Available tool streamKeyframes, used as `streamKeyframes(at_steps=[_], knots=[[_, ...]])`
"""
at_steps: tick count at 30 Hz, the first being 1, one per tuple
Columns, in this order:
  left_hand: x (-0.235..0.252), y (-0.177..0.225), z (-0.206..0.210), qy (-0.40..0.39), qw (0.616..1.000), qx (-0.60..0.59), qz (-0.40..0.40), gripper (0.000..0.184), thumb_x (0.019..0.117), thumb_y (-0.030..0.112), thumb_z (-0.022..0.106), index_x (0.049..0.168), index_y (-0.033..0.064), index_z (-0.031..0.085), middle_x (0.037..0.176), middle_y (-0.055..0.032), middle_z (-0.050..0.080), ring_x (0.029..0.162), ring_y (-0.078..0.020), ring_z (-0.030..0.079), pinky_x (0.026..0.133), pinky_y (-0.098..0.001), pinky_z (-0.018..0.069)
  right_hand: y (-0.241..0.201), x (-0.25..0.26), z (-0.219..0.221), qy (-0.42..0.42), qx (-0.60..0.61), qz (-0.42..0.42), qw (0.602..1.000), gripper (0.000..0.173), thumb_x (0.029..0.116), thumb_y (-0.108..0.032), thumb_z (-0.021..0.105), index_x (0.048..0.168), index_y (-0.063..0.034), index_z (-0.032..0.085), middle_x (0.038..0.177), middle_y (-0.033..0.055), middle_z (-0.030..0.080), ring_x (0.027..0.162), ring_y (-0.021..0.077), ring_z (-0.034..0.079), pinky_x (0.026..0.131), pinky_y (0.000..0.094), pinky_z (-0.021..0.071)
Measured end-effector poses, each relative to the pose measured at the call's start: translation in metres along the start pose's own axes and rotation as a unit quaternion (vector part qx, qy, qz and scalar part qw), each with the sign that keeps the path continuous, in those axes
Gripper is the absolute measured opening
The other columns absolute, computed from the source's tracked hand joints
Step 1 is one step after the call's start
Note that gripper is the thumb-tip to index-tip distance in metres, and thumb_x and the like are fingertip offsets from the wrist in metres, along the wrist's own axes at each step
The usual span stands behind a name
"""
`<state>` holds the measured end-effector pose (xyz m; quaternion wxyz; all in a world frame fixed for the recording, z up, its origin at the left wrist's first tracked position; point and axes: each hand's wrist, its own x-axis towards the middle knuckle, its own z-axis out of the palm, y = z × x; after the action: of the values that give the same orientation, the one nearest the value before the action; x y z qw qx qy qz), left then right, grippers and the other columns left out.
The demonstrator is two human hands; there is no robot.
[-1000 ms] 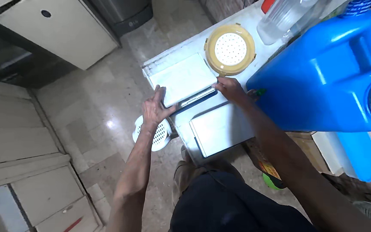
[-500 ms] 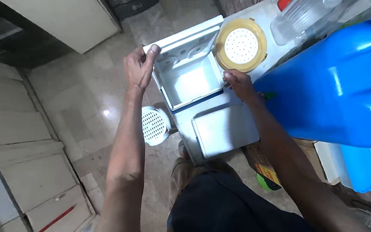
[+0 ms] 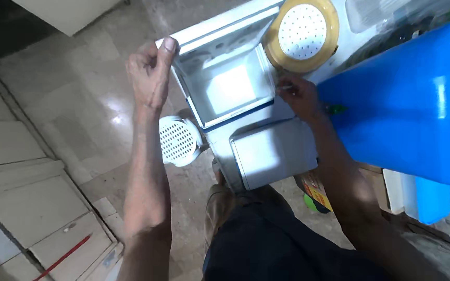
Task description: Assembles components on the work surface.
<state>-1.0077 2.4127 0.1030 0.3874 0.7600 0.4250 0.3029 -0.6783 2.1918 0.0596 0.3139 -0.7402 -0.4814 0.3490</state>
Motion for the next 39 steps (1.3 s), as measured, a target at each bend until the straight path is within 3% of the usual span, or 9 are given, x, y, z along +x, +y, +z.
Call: streamKeyframes(at_steps=[4, 8, 13, 20, 23, 27, 30, 33, 39], knots=[[-0.025, 0.005, 0.001, -0.027, 0.999, 0.018, 0.013, 0.044, 0.1037, 0.048, 0.056, 0.108, 0.0060, 0.070, 0.096, 0.0027, 0.069, 0.088, 0.0014, 0.064, 0.084, -0.0235, 0.0544, -0.010, -0.065, -0.030, 0.015, -0.051, 0.002, 0.999, 0.044, 0.1024, -0.035, 0.063, 0.137, -0.0082, 0.061, 0.131, 0.0123, 0.066, 0.106, 0.0195, 0.069, 0.089, 0.0369, 0.0591], [-0.007, 0.020, -0.004, -0.009, 0.995, 0.052, -0.084, 0.053, 0.1060, 0.053, 0.045, 0.104, 0.0048, 0.066, 0.087, 0.0007, 0.062, 0.077, -0.0006, 0.059, 0.073, -0.0249, 0.0516, -0.006, -0.168, -0.053, -0.001, -0.133, 0.011, 0.991, 0.064, 0.0850, -0.030, 0.085, 0.141, -0.0109, 0.059, 0.142, 0.0124, 0.060, 0.128, 0.0295, 0.059, 0.106, 0.0516, 0.0509], [0.051, 0.010, 0.003, 0.032, 0.975, -0.034, -0.216, 0.040, 0.1101, 0.035, 0.039, 0.113, 0.0062, 0.065, 0.096, -0.0026, 0.069, 0.080, -0.0095, 0.069, 0.072, -0.0290, 0.0594, 0.040, -0.242, -0.033, -0.040, -0.205, 0.057, 0.976, 0.104, 0.0667, -0.031, 0.097, 0.155, -0.0143, 0.044, 0.163, 0.0123, 0.037, 0.141, 0.0358, 0.047, 0.109, 0.0585, 0.0464], [0.017, 0.006, 0.010, 0.048, 0.966, -0.124, -0.221, 0.048, 0.1118, 0.046, 0.034, 0.129, 0.0082, 0.059, 0.106, -0.0044, 0.067, 0.084, -0.0159, 0.069, 0.072, -0.0342, 0.0611, 0.068, -0.262, 0.017, 0.044, -0.188, 0.095, 0.977, 0.091, 0.0865, -0.021, 0.083, 0.161, -0.0151, 0.033, 0.162, 0.0129, 0.040, 0.140, 0.0344, 0.051, 0.111, 0.0579, 0.0459], [-0.006, -0.020, 0.013, 0.035, 0.966, -0.164, -0.194, 0.055, 0.1095, 0.054, 0.034, 0.142, 0.0149, 0.053, 0.126, -0.0034, 0.066, 0.095, -0.0189, 0.071, 0.078, -0.0382, 0.0623, 0.061, -0.266, 0.018, 0.074, -0.163, 0.098, 0.979, 0.086, 0.0872, -0.020, 0.083, 0.160, -0.0186, 0.037, 0.158, 0.0131, 0.046, 0.135, 0.0360, 0.055, 0.106, 0.0591, 0.0494], [-0.057, -0.007, 0.026, 0.060, 0.988, -0.086, -0.112, 0.049, 0.1118, 0.038, 0.036, 0.133, -0.0022, 0.055, 0.117, -0.0107, 0.067, 0.097, -0.0154, 0.068, 0.083, -0.0345, 0.0586, 0.078, -0.257, 0.019, 0.095, -0.177, 0.061, 0.978, 0.077, 0.0890, -0.026, 0.081, 0.155, -0.0138, 0.045, 0.152, 0.0147, 0.053, 0.133, 0.0348, 0.057, 0.108, 0.0570, 0.0488], [-0.128, 0.024, 0.051, -0.151, 0.989, -0.012, 0.000, 0.040, 0.1032, 0.027, 0.058, 0.127, -0.0058, 0.060, 0.116, -0.0161, 0.068, 0.100, -0.0177, 0.067, 0.087, -0.0372, 0.0569, 0.079, -0.252, 0.015, 0.092, -0.157, 0.056, 0.982, 0.074, 0.0888, -0.027, 0.082, 0.153, -0.0116, 0.048, 0.149, 0.0160, 0.055, 0.134, 0.0332, 0.057, 0.111, 0.0542, 0.0471], [-0.174, 0.022, 0.087, -0.369, 0.927, 0.065, 0.032, 0.092, 0.0783, 0.044, 0.088, 0.152, 0.0076, 0.047, 0.152, -0.0146, 0.052, 0.140, -0.0274, 0.051, 0.115, -0.0508, 0.0441, 0.080, -0.250, 0.012, 0.095, -0.142, 0.038, 0.985, 0.074, 0.0868, -0.026, 0.084, 0.151, -0.0108, 0.050, 0.145, 0.0170, 0.058, 0.129, 0.0331, 0.060, 0.107, 0.0540, 0.0503], [-0.174, 0.016, 0.093, -0.403, 0.907, 0.108, 0.060, 0.118, 0.0634, 0.046, 0.097, 0.158, 0.0095, 0.037, 0.153, -0.0152, 0.050, 0.136, -0.0317, 0.054, 0.111, -0.0563, 0.0454, 0.080, -0.250, 0.010, 0.080, -0.195, 0.034, 0.977, 0.074, 0.0887, -0.026, 0.082, 0.152, -0.0108, 0.048, 0.137, 0.0199, 0.062, 0.119, 0.0402, 0.064, 0.097, 0.0621, 0.0527]])
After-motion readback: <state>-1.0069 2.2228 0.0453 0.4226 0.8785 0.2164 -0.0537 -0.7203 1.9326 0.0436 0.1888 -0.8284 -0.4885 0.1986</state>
